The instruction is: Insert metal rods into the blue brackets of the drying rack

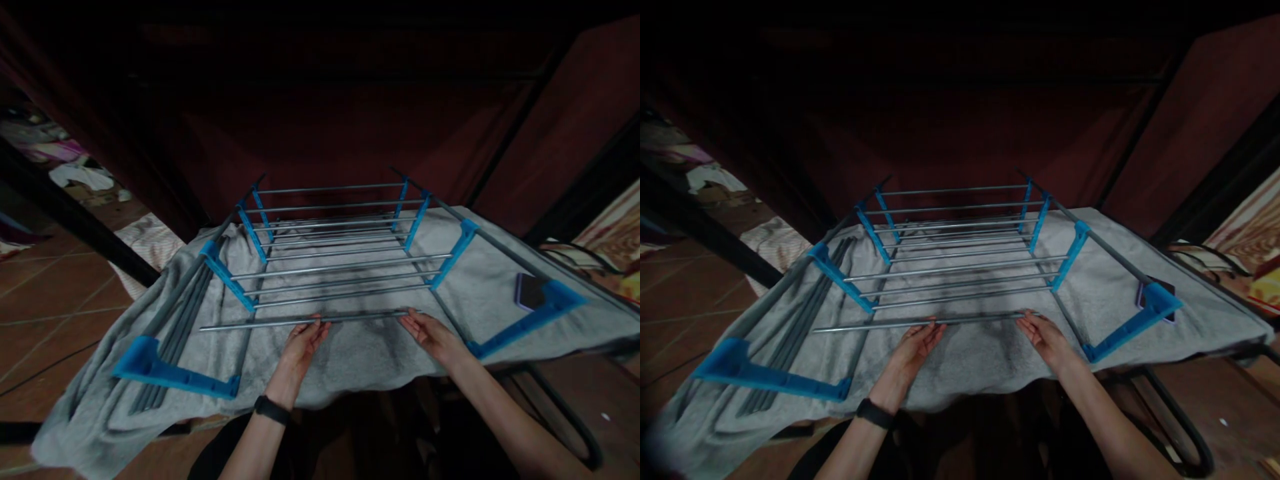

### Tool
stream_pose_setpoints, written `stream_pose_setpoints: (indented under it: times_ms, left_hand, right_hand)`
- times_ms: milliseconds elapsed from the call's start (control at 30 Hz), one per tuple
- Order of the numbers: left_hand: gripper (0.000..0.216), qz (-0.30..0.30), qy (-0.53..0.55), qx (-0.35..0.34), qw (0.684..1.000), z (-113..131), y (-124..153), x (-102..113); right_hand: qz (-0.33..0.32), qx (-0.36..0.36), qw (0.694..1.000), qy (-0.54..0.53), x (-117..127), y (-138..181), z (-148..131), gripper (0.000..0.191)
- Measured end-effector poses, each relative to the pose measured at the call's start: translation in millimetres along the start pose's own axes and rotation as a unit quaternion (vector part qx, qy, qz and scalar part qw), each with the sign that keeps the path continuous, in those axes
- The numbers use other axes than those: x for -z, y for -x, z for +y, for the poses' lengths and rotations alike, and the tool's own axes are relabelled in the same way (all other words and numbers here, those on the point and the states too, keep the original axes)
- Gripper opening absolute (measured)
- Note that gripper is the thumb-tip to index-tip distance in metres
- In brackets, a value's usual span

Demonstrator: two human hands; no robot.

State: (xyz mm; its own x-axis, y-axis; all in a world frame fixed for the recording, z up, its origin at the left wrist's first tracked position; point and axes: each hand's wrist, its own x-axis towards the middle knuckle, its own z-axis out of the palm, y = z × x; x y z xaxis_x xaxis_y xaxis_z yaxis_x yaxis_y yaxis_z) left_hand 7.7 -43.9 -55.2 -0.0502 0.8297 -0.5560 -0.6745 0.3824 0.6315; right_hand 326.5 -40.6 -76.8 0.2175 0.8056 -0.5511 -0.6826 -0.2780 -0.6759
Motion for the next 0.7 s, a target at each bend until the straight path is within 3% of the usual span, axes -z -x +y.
stream_pose_setpoints:
  times_ms: [200, 700]
  left_hand:
    - [0.021, 0.007, 0.014, 0.018, 1.000, -4, 0, -5]
    - [0.019, 0.041, 0.008, -0.018, 0.999, 19, 0, -2]
  right_hand:
    - [-0.024, -0.037, 0.999, 0.013, -13, 11, 9, 0.021]
    - [0.001, 0.001, 1.000, 0.000, -9, 4, -3, 0.018]
